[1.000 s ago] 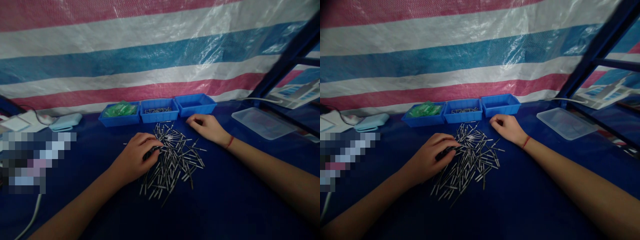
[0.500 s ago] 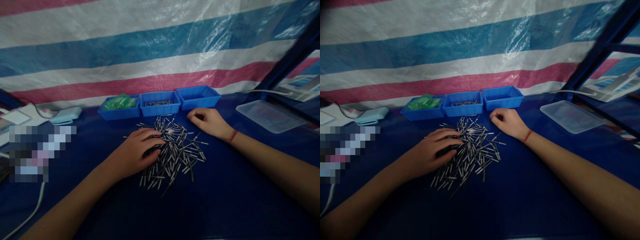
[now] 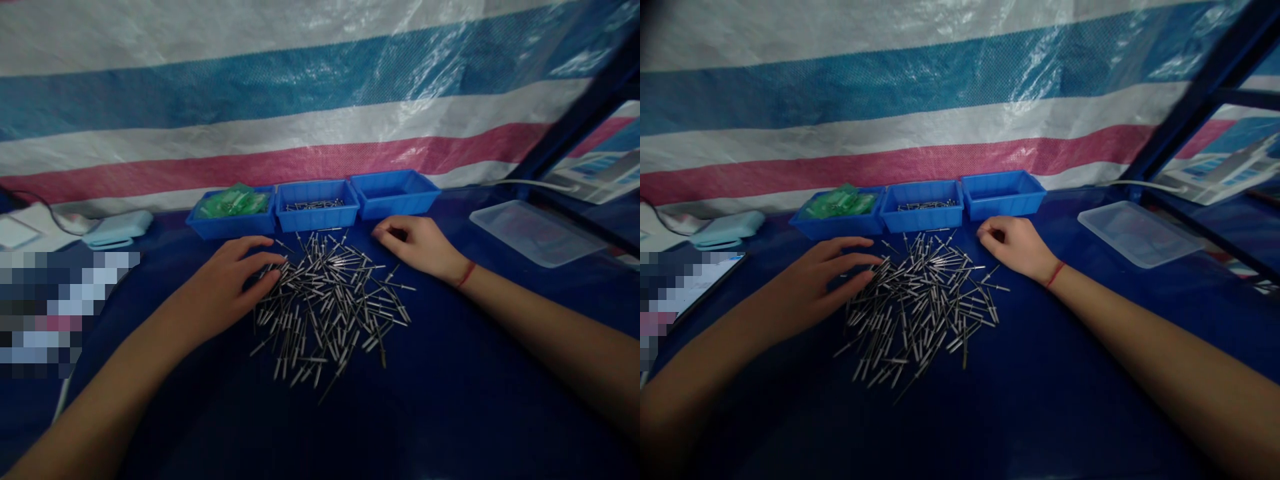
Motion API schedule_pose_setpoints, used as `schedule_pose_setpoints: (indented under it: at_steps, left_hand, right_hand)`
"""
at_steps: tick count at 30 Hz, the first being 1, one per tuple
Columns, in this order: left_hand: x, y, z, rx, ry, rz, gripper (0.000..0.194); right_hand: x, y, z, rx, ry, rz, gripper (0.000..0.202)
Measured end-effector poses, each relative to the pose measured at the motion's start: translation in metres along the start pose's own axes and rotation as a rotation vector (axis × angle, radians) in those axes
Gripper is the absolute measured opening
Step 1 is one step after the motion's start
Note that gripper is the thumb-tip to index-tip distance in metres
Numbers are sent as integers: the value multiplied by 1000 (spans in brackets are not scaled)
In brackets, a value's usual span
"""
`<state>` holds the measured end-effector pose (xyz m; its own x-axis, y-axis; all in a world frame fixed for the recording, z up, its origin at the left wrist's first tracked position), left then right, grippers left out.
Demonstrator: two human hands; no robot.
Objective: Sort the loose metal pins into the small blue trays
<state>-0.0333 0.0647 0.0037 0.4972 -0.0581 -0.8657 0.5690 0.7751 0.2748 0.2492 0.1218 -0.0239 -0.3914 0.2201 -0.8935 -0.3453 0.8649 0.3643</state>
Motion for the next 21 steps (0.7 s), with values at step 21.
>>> schedule_pose_setpoints:
  at_steps: [21]
  left_hand:
    - [-13, -7, -12, -371, -66, -109, 40]
  right_hand:
    - [-1, -4, 1, 33, 15, -73, 21]
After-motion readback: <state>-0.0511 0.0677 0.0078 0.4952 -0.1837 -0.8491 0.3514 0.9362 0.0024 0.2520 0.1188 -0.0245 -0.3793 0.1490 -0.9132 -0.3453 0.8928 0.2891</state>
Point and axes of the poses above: each hand's wrist, its own y-axis towards the middle knuckle, its own x-axis out of the palm, z = x × y, the point moved 3 cm from there along y, towards the middle knuckle, and after that the axes turned 15 degrees about -y, right-handed, at the moved point
